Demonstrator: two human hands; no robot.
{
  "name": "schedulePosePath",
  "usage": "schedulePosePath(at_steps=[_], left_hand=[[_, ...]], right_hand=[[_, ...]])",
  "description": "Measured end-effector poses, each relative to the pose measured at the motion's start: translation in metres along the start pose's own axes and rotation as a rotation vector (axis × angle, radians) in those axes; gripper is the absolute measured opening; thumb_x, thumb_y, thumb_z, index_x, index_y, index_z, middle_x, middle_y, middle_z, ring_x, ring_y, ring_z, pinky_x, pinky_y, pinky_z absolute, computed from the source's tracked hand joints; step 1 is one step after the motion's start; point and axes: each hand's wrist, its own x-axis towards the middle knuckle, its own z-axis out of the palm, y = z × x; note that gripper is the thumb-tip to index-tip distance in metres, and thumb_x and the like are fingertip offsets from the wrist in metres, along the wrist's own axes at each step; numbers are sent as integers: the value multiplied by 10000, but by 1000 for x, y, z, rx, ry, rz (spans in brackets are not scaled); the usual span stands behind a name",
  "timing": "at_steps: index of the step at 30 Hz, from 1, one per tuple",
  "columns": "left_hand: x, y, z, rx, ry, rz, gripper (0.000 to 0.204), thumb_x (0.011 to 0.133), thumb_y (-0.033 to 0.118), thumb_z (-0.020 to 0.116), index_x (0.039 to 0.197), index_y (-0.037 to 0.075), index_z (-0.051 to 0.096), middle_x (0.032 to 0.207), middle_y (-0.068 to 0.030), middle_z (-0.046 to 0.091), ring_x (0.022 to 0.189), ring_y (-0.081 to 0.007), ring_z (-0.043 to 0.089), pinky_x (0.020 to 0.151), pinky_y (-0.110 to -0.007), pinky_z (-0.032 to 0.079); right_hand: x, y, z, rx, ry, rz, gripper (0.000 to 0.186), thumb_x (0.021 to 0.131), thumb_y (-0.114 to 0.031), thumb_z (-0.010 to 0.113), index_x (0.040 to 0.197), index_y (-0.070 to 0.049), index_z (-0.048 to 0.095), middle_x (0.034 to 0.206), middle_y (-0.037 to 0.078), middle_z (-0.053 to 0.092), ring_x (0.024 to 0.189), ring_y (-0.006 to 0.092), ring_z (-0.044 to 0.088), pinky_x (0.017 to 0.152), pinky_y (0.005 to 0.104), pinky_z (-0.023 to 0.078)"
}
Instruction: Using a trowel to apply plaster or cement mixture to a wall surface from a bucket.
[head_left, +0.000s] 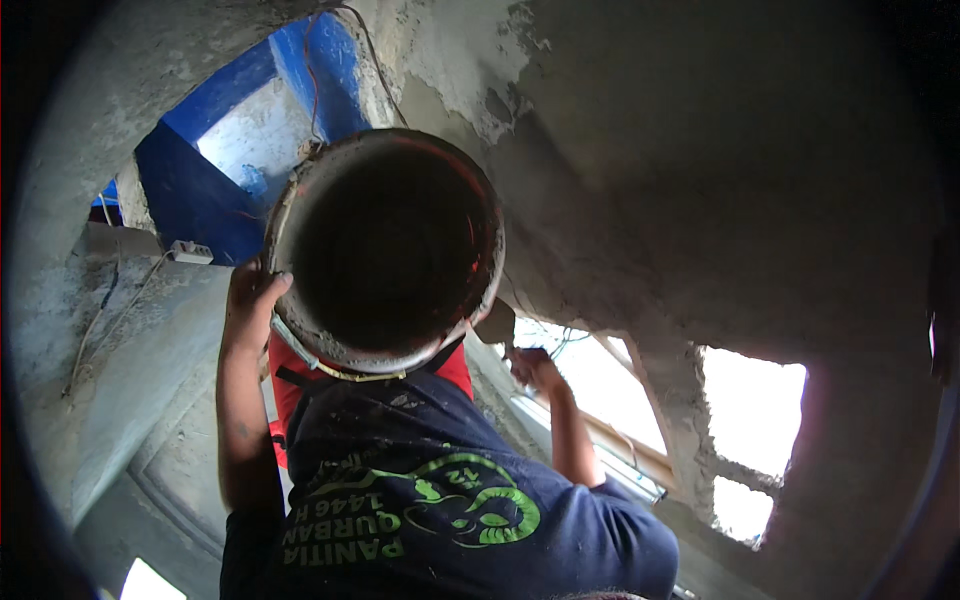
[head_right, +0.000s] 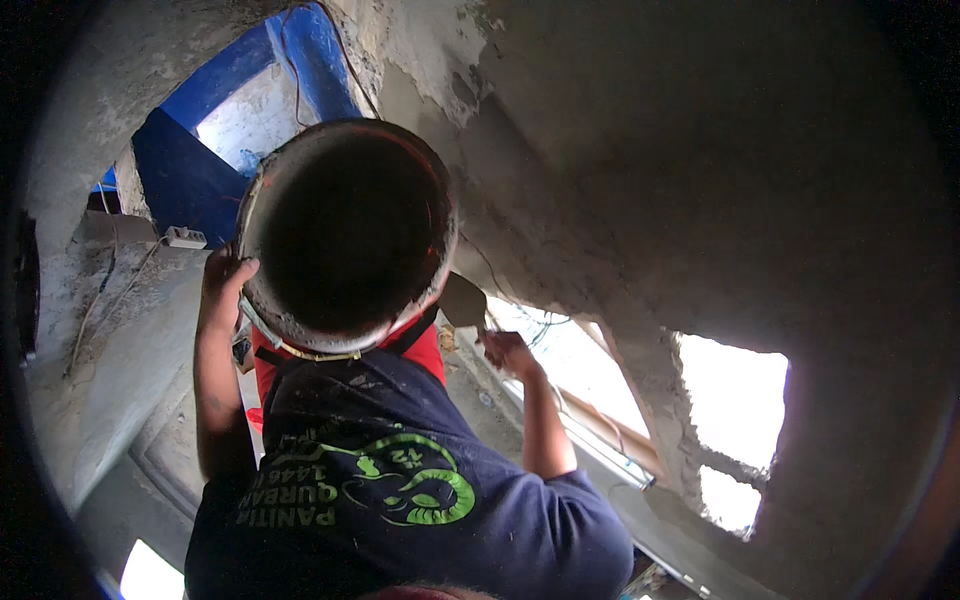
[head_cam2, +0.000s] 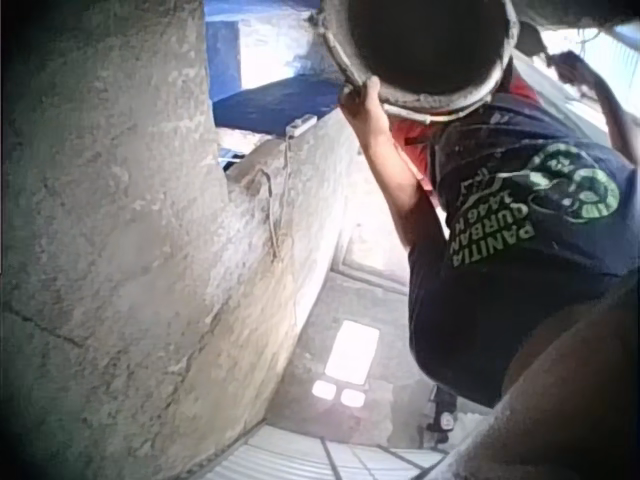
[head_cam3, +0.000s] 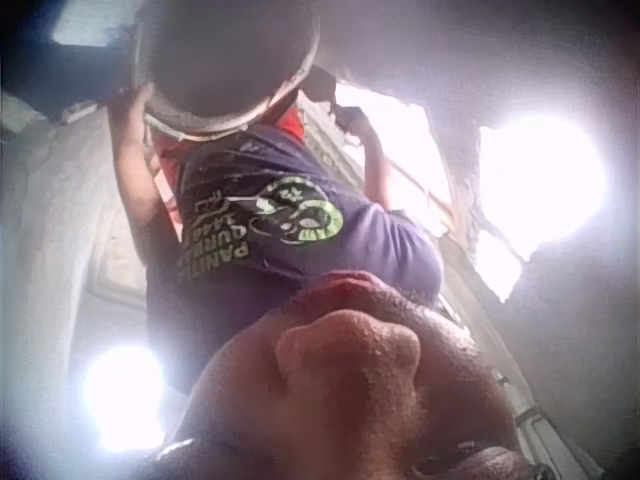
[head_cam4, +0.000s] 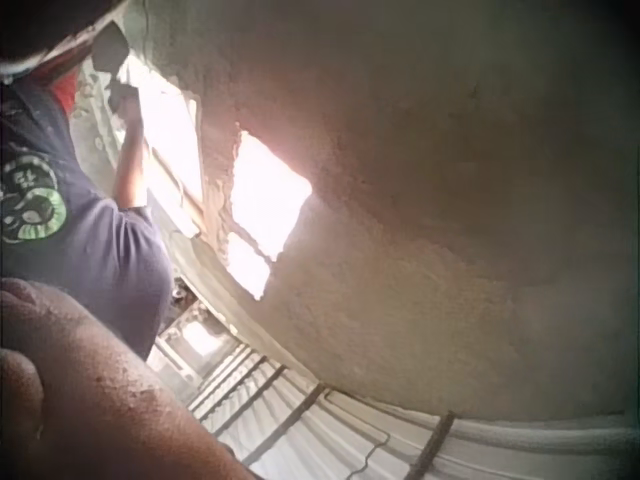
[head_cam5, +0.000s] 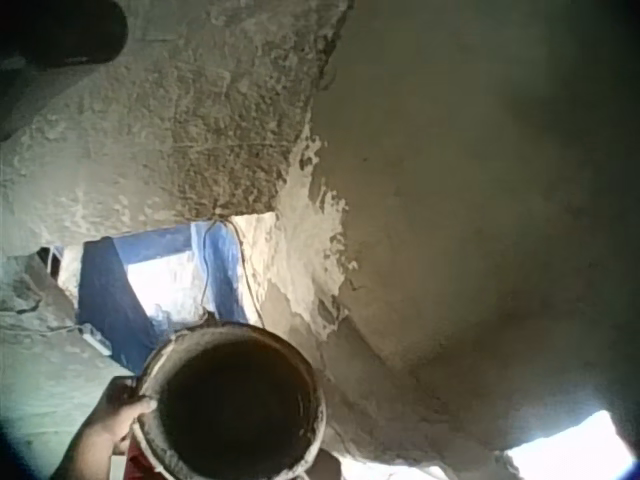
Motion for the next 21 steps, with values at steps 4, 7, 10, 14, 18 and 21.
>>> schedulePosePath(at_steps=[4,7,10,14,18,21], left_hand=[[-5,-4,-6,28,-15,-50,320,881,112,648,1170,-26,673,1033,-43,708,949,-120,620,875,-292,471],[-6,12,6,21,21,-43,255,891,118,651,1105,-21,669,978,-29,680,896,-112,589,833,-295,463],[-3,13,3,97,-56,75,274,898,150,665,1105,-30,666,939,-21,651,865,-112,570,799,-304,459],[-5,24,19,321,-12,187,262,878,174,703,1030,-34,658,862,-45,639,811,-116,561,722,-329,462],[-17,37,26,494,-59,376,254,875,177,707,1025,-18,642,831,-185,649,754,-315,616,705,-399,473],[-29,37,40,577,-9,486,248,868,160,726,1018,-17,638,887,-190,638,773,-366,595,693,-437,466]], right_hand=[[-40,-30,-6,18,269,-148,391,1065,-353,521,1012,-5,690,666,33,586,538,123,498,505,314,408],[-78,-104,-9,118,374,-381,353,1050,-330,547,967,-3,651,727,26,583,615,107,514,545,287,407],[-118,-176,-21,-341,504,-513,225,978,-182,642,1082,15,676,830,97,660,727,129,611,649,291,475],[-162,-278,-9,-1236,798,-778,396,872,-152,706,1260,-233,716,958,81,727,777,267,714,674,406,601],[-180,-346,0,-1757,717,-730,458,855,-188,754,1299,-267,669,987,41,710,876,221,706,773,388,588],[-185,-364,5,-1965,671,-738,500,837,-156,773,1315,-252,660,1040,58,718,937,226,720,817,392,586]])
